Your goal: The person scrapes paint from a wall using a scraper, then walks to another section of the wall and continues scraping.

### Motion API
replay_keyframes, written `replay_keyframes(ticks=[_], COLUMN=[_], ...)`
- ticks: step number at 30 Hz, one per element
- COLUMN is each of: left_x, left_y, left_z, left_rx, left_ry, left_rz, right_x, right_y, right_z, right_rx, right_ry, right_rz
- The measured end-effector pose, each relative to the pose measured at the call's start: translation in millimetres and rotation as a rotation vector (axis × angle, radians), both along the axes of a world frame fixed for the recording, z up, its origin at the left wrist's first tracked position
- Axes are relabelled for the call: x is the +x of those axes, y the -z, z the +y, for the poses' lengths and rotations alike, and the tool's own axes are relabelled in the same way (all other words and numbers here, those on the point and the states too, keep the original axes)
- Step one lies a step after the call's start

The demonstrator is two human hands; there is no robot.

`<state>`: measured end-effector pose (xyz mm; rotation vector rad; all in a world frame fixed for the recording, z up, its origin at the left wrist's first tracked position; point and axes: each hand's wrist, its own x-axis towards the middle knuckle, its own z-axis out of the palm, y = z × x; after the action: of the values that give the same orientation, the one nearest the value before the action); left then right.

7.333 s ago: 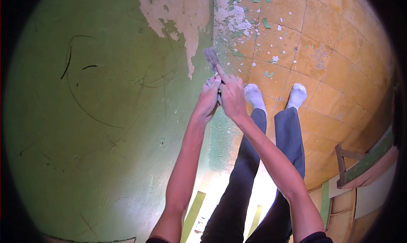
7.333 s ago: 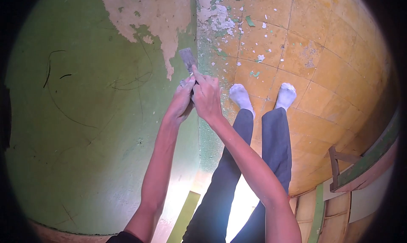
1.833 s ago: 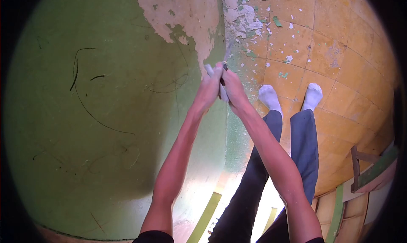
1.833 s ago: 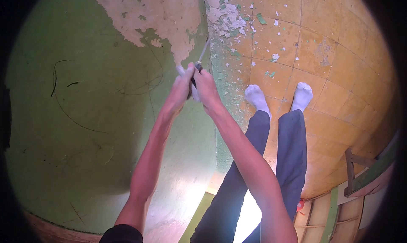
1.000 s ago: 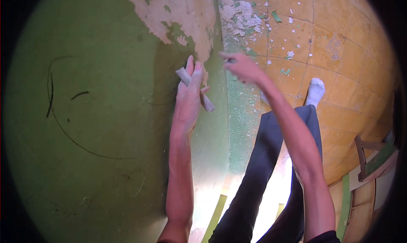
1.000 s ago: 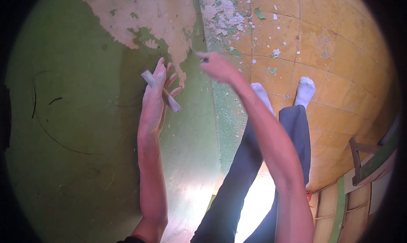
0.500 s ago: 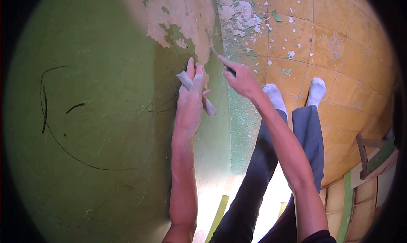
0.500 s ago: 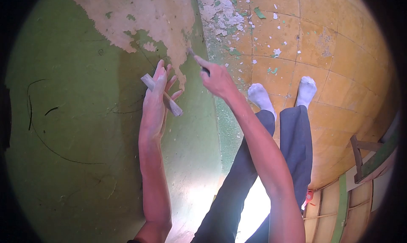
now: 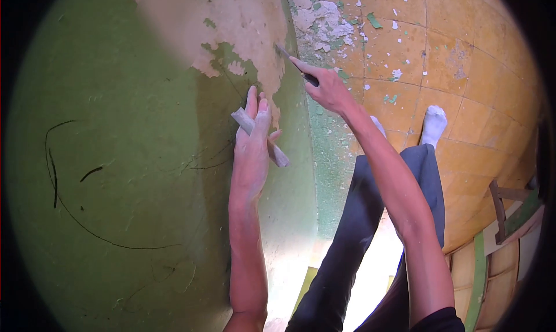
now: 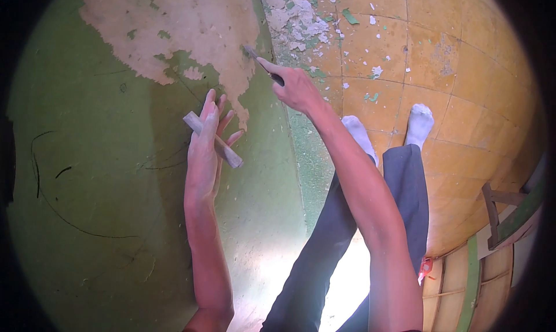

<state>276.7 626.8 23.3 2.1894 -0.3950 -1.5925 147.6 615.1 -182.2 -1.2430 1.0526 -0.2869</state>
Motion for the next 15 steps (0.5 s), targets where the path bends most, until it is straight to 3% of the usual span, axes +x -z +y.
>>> replay_keyframes(ticks=[5, 8, 15], left_x=[0.6, -1.7, -3.9], left_y=[1.6, 2.8, 2.3], left_z=[-0.5, 0.9, 3.1], left_rx=[0.000, 0.001, 0.002], left_ry=[0.007, 0.015, 0.025], left_rz=[-0.025, -0.026, -0.054], right_x=[-11.8, -18.1, -1.4], right_y=[-10.0, -20.9, -32.9], right_z=[35.4, 16.4, 13.1], right_rx=[-0.036, 0.003, 0.130], right_ry=[-0.019, -0.112, -0.058], right_rz=[-0.060, 0.039, 0.093])
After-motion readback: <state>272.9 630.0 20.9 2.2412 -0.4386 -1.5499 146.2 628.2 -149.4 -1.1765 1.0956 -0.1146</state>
